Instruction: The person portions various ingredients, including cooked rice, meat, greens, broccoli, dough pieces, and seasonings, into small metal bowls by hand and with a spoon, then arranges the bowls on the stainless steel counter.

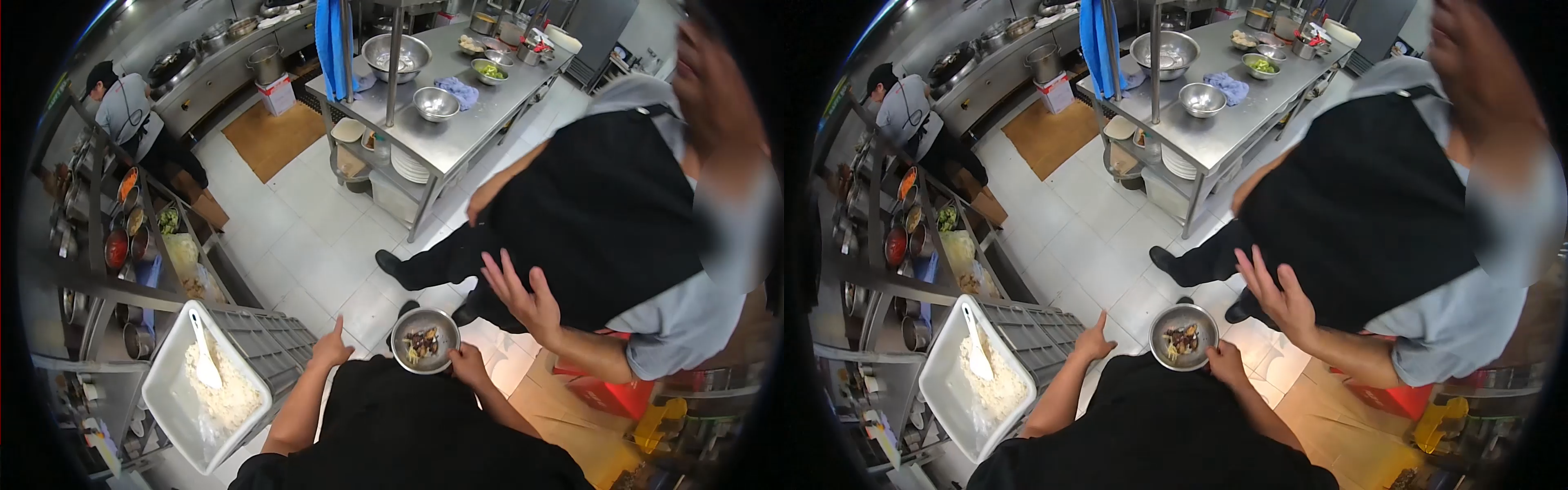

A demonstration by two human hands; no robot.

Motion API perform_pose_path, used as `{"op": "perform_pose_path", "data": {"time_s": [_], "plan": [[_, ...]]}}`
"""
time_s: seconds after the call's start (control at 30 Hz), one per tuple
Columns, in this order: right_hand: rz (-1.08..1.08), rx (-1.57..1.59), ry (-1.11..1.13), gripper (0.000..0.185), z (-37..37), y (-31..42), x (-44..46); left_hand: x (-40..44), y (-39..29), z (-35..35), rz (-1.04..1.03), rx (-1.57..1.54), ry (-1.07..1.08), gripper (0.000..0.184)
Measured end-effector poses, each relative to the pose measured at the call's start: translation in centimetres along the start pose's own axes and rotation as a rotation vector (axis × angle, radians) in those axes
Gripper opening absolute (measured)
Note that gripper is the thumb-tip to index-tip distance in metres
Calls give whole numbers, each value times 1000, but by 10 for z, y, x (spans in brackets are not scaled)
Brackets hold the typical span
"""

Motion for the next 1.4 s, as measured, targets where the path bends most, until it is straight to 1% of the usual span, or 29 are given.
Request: {"op": "perform_pose_path", "data": {"time_s": [0.07,0.13,0.17,0.2,0.23,0.27,0.3,0.33,0.37,0.4,0.43,0.47,0.5,0.57,0.6,0.67,0.73,0.8,0.83,0.9,1.0,1.03,1.1,1.13,1.2,1.27,1.33,1.4], "plan": [[27,0,-28,27,9,-31,-15,-14,37,-58,154,59,256,97],[60,-68,-36,23,24,-62,-26,-12,77,-120,131,106,286,95],[69,-67,-45,23,33,-76,-34,-11,103,-153,110,147,293,87],[-9,-87,-64,23,46,-97,-40,-9,113,-171,89,189,297,80],[-83,-104,-83,23,60,-119,-45,-26,98,-167,78,195,367,69],[-73,-70,-95,23,73,-136,-50,-41,86,-165,67,202,435,60],[-63,-31,-106,23,85,-148,-53,-37,96,-180,117,194,487,56],[-122,-20,-94,24,100,-150,-62,-37,116,-205,165,186,539,52],[-156,18,-136,28,117,-160,-71,-42,115,-210,202,165,560,52],[-198,43,-150,27,134,-178,-75,-46,111,-214,237,145,581,52],[-219,99,-171,26,149,-203,-76,-45,121,-225,332,162,580,54],[-209,111,-191,26,166,-225,-77,-43,115,-225,426,176,580,55],[-255,136,-259,26,187,-253,-80,-34,98,-225,407,187,569,55],[-316,184,-357,25,227,-281,-85,-29,36,-211,232,195,566,59],[-318,190,-369,25,244,-286,-85,-19,10,-209,221,203,567,59],[-300,254,-461,24,278,-299,-91,-3,-12,-213,366,164,515,64],[-335,269,-479,24,303,-320,-85,18,-45,-230,368,152,509,59],[-312,357,-552,24,327,-317,-72,38,-81,-246,286,78,491,58],[-337,376,-545,23,336,-313,-63,42,-93,-252,289,74,493,58],[-315,397,-514,23,351,-300,-35,51,-130,-255,240,-45,431,58],[-290,399,-451,23,370,-275,22,65,-158,-266,275,-91,466,58],[-264,413,-411,24,373,-264,46,72,-165,-266,284,-100,463,58],[-206,427,-337,25,380,-229,94,87,-184,-263,296,-6,510,56],[-201,420,-330,25,386,-212,115,101,-195,-259,301,-15,506,56],[-151,413,-267,26,399,-169,165,137,-231,-249,245,-32,512,56],[-133,408,-237,26,409,-134,207,179,-266,-241,234,-17,551,57],[-108,365,-164,26,420,-96,255,250,-342,-196,-189,-46,128,58],[-124,319,-148,24,437,-69,298,290,-428,-136,-209,-213,137,60]]}}
Point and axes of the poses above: each hand's wrist, its own x-axis towards the middle knuckle, its own z-axis out of the back of the hand, y = z × x, the point moved 10 cm from there along x, towards the middle knuckle, and after that the axes turned 1 degree about -x, right-handed, at the moved point
